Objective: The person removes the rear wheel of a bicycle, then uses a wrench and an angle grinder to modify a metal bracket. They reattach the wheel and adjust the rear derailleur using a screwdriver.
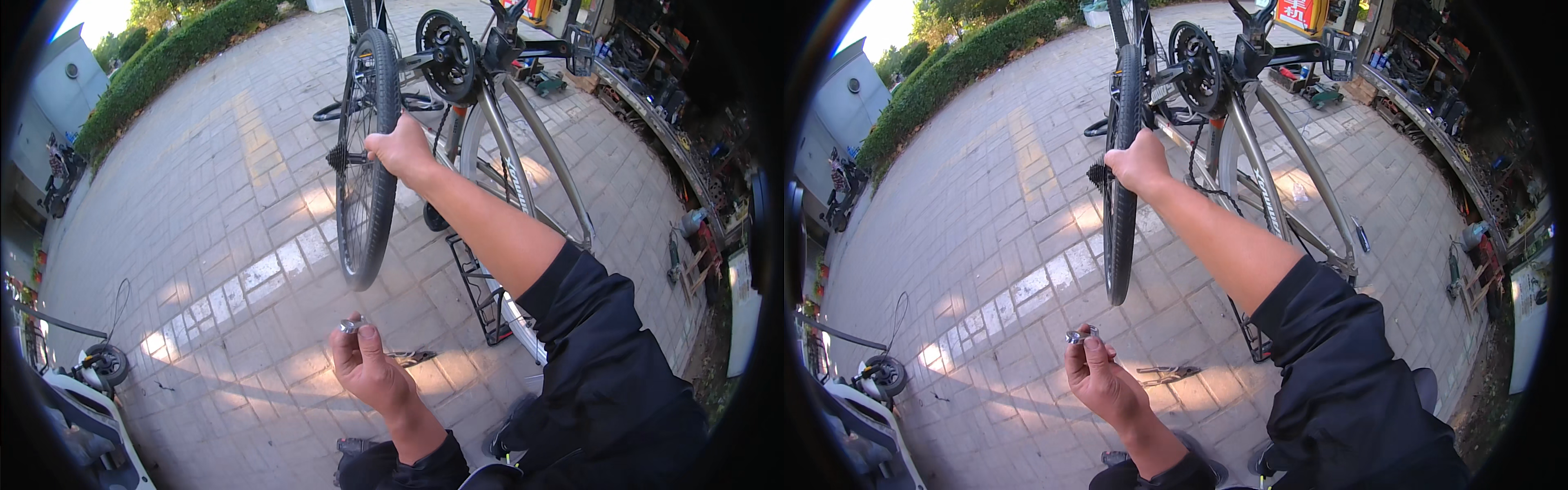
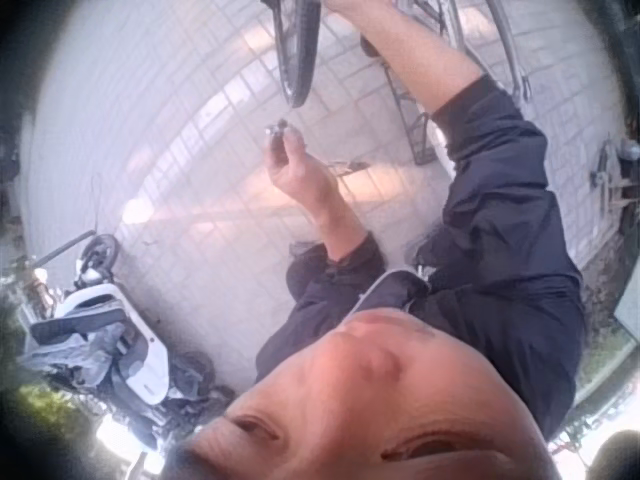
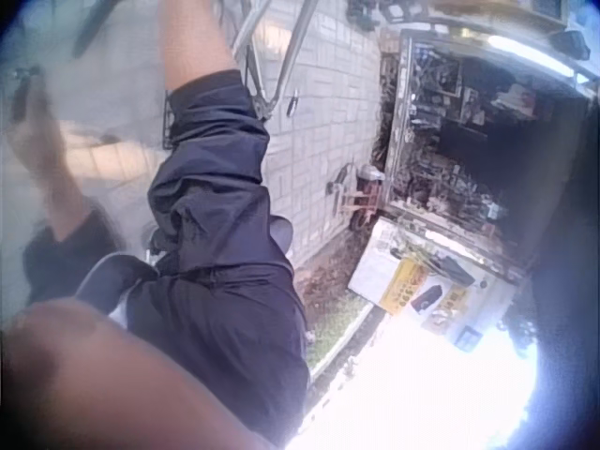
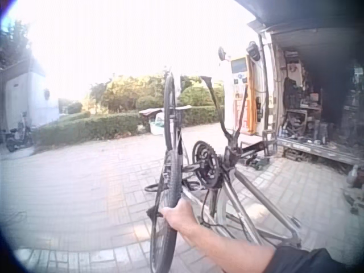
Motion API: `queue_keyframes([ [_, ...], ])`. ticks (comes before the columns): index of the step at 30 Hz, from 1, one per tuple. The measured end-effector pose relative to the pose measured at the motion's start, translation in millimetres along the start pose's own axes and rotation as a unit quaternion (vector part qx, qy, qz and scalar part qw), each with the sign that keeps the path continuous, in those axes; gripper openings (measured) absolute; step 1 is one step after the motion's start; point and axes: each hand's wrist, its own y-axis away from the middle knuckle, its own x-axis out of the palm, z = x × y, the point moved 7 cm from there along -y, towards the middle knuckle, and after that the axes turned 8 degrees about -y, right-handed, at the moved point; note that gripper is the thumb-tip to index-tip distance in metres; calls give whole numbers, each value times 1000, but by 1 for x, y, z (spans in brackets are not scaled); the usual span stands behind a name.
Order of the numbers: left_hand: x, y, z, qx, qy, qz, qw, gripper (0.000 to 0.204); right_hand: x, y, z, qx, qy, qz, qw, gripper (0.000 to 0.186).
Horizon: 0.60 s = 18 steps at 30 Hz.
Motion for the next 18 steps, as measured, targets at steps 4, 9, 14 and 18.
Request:
queue_keyframes([
  [4,11,21,-112,5,-125,25,992,17,28,60,11,54,-60,32,996,36],
  [9,-25,49,-221,-39,-281,0,959,17,23,99,69,76,-37,75,994,30],
  [14,-99,86,-307,-134,-403,-73,902,18,-36,136,172,194,-40,205,959,24],
  [18,-94,97,-334,-191,-401,-90,892,19,-102,177,235,308,-51,268,911,22],
])
